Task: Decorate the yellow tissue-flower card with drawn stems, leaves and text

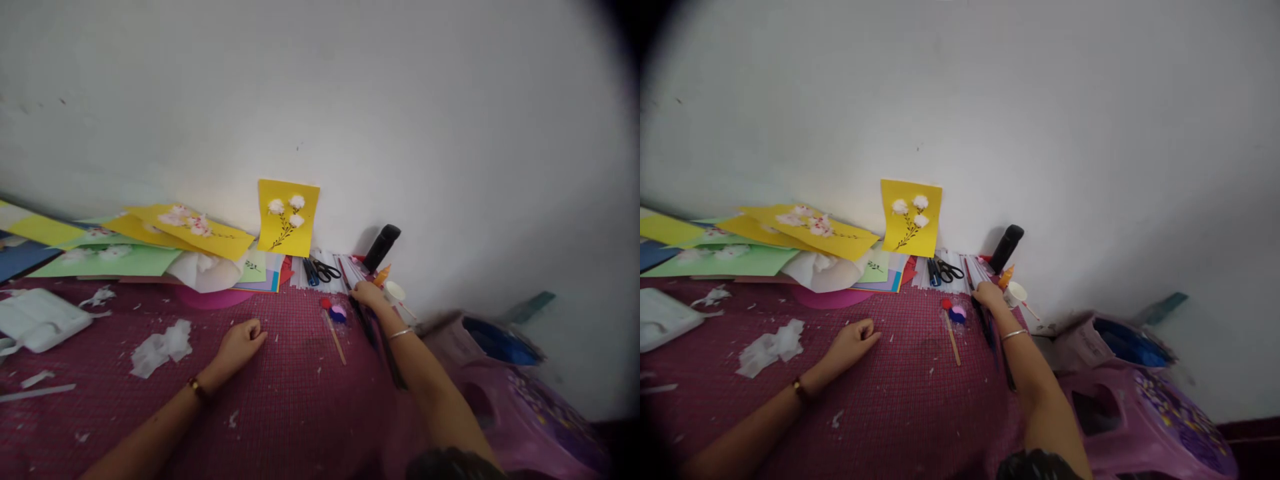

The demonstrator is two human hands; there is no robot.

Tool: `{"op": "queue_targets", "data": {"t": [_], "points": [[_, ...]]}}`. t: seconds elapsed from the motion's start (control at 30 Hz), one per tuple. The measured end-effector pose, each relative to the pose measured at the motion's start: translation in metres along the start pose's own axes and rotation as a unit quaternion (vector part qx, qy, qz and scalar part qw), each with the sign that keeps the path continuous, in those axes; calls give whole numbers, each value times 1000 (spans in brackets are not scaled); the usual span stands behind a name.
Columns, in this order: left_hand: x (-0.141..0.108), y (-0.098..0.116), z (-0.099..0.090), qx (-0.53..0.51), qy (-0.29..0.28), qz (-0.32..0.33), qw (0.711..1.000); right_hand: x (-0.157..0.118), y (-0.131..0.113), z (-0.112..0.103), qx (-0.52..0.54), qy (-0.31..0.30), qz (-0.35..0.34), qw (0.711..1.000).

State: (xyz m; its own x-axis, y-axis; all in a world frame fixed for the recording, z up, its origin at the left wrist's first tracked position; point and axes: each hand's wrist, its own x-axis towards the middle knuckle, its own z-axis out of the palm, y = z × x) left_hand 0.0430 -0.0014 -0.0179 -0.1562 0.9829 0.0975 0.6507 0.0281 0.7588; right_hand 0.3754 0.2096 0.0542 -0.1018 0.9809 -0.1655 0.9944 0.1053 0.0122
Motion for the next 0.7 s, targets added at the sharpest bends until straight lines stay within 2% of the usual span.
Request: {"op": "queue_targets", "data": {"t": [0.2,0.3,0.53,0.6,0.7], "points": [[0,-2,1,7,-15,1,1000,1,-4,1,-10,0,9,1000],[-1,-3,1,10,-17,0,1000,-3,-2,-5,-5,11,7,1000],[-2,-1,-2,20,-40,-1,999,-10,9,-47,66,93,-10,993],[-2,-1,-3,25,-48,1,999,-7,4,-58,113,126,-17,985],[-2,-2,-4,30,-62,7,998,6,-18,-67,208,162,-31,964]]}}
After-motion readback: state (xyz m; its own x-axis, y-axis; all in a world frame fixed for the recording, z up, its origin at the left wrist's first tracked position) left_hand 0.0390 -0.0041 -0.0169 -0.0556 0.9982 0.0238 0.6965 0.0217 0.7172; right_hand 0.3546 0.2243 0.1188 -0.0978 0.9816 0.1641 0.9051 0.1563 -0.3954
